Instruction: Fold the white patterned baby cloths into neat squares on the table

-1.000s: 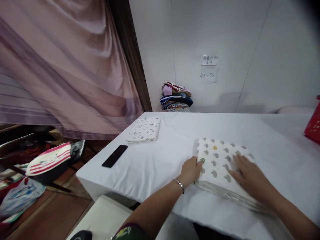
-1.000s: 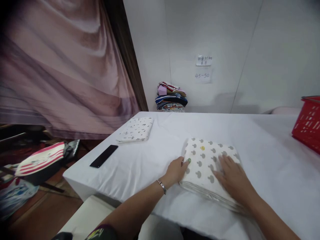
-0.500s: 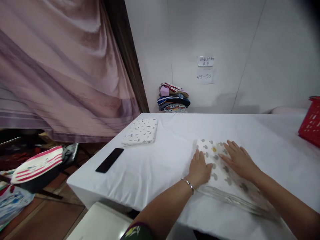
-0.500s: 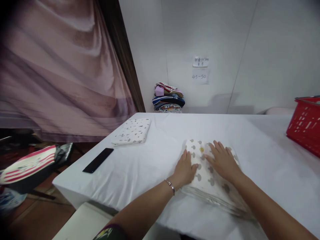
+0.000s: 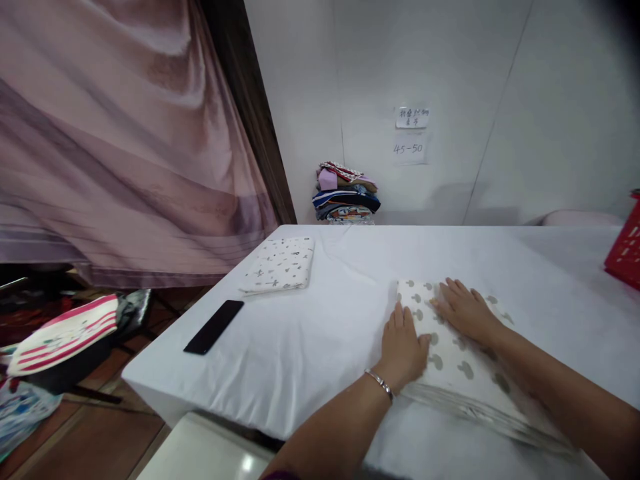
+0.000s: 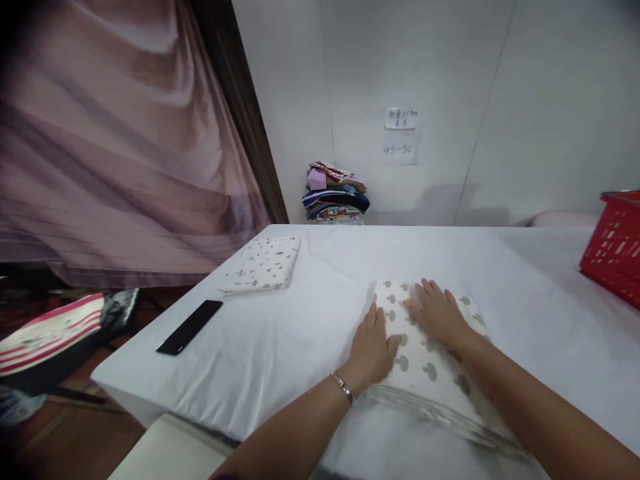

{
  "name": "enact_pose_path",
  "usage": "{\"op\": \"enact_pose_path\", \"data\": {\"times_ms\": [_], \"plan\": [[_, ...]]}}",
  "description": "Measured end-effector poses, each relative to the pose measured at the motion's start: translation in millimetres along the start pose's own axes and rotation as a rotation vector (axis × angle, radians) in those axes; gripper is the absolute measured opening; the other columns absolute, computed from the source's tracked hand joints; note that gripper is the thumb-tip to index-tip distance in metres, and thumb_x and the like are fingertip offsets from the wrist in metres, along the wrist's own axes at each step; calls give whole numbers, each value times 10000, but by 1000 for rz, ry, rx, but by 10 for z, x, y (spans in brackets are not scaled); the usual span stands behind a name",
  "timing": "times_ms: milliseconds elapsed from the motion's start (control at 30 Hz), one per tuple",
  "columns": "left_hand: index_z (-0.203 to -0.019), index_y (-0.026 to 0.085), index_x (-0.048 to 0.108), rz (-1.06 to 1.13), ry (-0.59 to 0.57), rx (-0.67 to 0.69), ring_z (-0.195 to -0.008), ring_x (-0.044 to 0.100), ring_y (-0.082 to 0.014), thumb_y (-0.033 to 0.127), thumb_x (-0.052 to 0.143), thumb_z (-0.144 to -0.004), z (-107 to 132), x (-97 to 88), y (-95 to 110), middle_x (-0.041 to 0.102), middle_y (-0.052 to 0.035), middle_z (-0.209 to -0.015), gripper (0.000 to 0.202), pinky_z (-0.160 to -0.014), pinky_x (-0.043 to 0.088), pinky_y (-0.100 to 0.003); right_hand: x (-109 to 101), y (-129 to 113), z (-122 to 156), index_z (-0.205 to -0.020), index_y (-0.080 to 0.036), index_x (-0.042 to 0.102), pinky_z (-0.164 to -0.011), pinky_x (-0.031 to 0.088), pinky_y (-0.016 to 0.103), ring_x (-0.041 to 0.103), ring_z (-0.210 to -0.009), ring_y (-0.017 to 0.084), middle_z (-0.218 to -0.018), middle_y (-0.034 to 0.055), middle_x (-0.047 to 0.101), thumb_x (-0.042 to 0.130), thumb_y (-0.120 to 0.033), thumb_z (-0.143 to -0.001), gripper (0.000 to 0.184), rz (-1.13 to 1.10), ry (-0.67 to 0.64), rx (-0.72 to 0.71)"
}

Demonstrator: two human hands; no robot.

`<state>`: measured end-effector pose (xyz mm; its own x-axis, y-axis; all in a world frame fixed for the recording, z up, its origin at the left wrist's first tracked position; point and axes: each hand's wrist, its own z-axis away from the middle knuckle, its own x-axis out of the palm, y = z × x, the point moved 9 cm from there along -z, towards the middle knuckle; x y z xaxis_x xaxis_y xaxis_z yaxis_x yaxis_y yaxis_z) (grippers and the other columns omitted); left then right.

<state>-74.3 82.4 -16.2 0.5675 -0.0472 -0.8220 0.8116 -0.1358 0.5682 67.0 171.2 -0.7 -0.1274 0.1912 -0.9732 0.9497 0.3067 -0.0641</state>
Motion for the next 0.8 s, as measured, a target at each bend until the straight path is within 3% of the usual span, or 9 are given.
{"op": "enact_pose_path", "data": {"times_ms": [100,200,367,500,633,733,800], "plan": [[-1420,83,191,-3,-4,-6,-1368,157,-290,440,368,-861,7,-1,-1,92,-134,-1512,686,-1116,179,-403,66,-301,-132,-1338,-180,419,-1051,262,511,240,-1340,277,-1438,106,333,220,-545,-882,617,-47,-43,-108],[-1424,81,175,22,1,-8,-1368,163,-277,453,366,-861,16,-4,-11,92,-131,-1512,701,-1119,179,-381,231,-448,-188,-1348,-182,406,-1060,236,513,241,-1340,267,-1441,98,327,229,-558,-879,626,-47,-86,-165],[-1422,88,188,57,23,-8,-1365,176,-269,454,389,-851,22,-25,-32,110,-132,-1510,707,-1113,186,-386,330,-455,-196,-1342,-146,410,-1066,214,521,216,-1350,260,-1449,111,304,223,-555,-883,643,-50,-100,-174],[-1418,93,209,114,16,-17,-1367,174,-263,444,406,-846,27,-52,-49,115,-128,-1510,699,-1116,176,-373,232,-393,-85,-1311,-197,448,-1041,262,534,255,-1335,272,-1438,100,330,242,-539,-886,584,-99,-87,-167],[-1397,117,275,252,47,-66,-1355,212,-257,484,402,-850,25,-113,-121,183,-124,-1496,671,-1103,205,-353,100,103,178,-1267,-193,492,-996,302,579,301,-1306,323,-1406,121,382,301,-526,-866,554,-83,-1,-30],[-1350,141,356,366,116,-126,-1288,339,-239,480,372,-869,11,-193,-220,361,-114,-1417,588,-1066,266,-334,52,684,444,-1238,-127,518,-985,349,539,354,-1269,353,-1367,171,420,346,-532,-843,591,-154,20,144],[-1319,158,392,415,140,-170,-1215,426,-221,461,358,-880,-12,-231,-300,469,-101,-1332,534,-1026,311,-317,42,1022,633,-1261,-105,501,-936,420,491,469,-1176,350,-1315,179,479,372,-562,-823,646,-273,12,295]]}}
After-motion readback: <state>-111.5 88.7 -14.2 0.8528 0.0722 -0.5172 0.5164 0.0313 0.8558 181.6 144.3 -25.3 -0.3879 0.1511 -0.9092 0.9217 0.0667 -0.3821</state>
